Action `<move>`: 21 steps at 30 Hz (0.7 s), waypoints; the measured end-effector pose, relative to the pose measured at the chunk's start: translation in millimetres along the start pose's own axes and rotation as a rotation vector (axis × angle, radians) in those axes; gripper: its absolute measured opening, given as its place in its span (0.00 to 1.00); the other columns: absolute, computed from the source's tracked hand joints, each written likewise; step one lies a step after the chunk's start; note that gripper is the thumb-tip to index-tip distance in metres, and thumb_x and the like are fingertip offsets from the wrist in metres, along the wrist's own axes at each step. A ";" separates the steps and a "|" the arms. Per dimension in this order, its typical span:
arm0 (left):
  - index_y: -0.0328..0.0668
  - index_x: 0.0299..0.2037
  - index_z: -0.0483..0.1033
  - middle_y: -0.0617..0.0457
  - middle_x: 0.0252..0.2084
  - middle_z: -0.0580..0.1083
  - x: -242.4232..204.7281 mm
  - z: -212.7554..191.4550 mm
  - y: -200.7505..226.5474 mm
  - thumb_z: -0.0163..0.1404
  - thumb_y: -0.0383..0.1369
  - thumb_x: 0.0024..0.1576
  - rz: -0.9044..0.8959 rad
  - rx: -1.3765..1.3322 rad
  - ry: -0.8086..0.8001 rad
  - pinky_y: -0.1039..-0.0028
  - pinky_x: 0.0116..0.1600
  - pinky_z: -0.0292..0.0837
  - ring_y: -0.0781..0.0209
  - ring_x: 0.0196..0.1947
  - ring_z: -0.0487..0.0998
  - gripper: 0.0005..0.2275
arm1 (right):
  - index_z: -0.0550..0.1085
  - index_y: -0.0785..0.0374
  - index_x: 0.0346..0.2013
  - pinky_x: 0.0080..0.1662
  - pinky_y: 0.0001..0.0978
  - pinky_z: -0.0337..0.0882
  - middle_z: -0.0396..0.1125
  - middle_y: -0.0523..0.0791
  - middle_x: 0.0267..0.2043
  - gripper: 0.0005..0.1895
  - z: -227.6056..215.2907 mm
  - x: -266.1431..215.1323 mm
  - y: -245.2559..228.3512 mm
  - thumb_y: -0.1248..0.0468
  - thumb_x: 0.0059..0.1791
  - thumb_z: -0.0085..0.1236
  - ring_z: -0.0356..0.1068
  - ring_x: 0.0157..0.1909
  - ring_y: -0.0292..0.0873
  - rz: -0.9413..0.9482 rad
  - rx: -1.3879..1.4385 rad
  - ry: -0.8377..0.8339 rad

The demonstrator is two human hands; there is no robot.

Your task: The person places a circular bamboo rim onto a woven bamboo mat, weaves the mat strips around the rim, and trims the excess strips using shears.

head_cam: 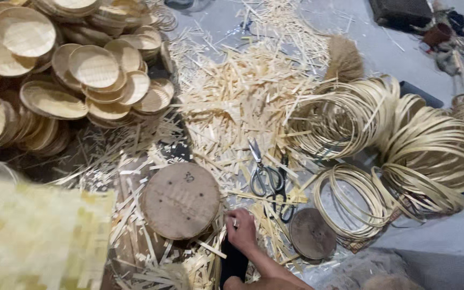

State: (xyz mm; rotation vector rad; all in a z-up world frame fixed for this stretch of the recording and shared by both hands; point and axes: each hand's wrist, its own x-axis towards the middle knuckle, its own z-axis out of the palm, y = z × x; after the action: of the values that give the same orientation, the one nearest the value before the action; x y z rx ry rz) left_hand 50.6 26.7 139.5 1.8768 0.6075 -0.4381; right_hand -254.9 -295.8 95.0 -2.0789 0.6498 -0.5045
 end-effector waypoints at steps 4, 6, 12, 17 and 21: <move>0.34 0.59 0.70 0.36 0.54 0.77 -62.8 -1.4 61.9 0.58 0.38 0.54 0.097 0.019 -0.122 0.53 0.58 0.76 0.44 0.52 0.79 0.25 | 0.73 0.62 0.52 0.58 0.39 0.74 0.73 0.48 0.49 0.21 -22.0 48.4 -1.8 0.50 0.54 0.49 0.74 0.51 0.45 0.341 0.618 -0.147; 0.35 0.60 0.70 0.36 0.53 0.77 -88.0 -24.9 92.8 0.58 0.37 0.54 0.128 0.059 -0.194 0.53 0.57 0.76 0.44 0.51 0.79 0.24 | 0.69 0.60 0.62 0.54 0.40 0.73 0.72 0.50 0.51 0.28 -35.7 76.4 3.0 0.45 0.55 0.43 0.73 0.52 0.45 0.292 0.734 -0.260; 0.39 0.60 0.70 0.38 0.52 0.78 -104.9 -12.7 84.2 0.58 0.31 0.54 0.064 0.349 -0.404 0.51 0.56 0.78 0.45 0.50 0.80 0.22 | 0.75 0.64 0.54 0.39 0.32 0.71 0.69 0.43 0.39 0.23 -24.6 106.8 35.4 0.48 0.55 0.60 0.68 0.38 0.38 0.537 1.097 -0.429; 0.34 0.43 0.77 0.49 0.34 0.78 -41.1 48.0 -29.9 0.61 0.24 0.48 0.131 0.274 -0.421 0.67 0.33 0.73 0.59 0.29 0.76 0.13 | 0.79 0.67 0.39 0.34 0.30 0.69 0.71 0.41 0.30 0.15 26.0 98.8 45.7 0.57 0.47 0.68 0.67 0.30 0.35 0.535 0.397 -0.391; 0.32 0.45 0.77 0.50 0.37 0.79 -6.6 67.6 -102.3 0.64 0.28 0.50 0.179 0.047 -0.373 0.72 0.35 0.73 0.65 0.31 0.76 0.15 | 0.80 0.66 0.39 0.35 0.29 0.71 0.75 0.40 0.32 0.13 38.8 92.7 38.0 0.60 0.45 0.67 0.69 0.31 0.32 0.496 0.369 -0.257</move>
State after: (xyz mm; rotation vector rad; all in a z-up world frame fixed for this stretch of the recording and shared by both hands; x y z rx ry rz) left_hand -17.0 -6.3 42.3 1.8131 0.1806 -0.6682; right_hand -170.3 -346.8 52.7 -1.5294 0.8149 -0.0611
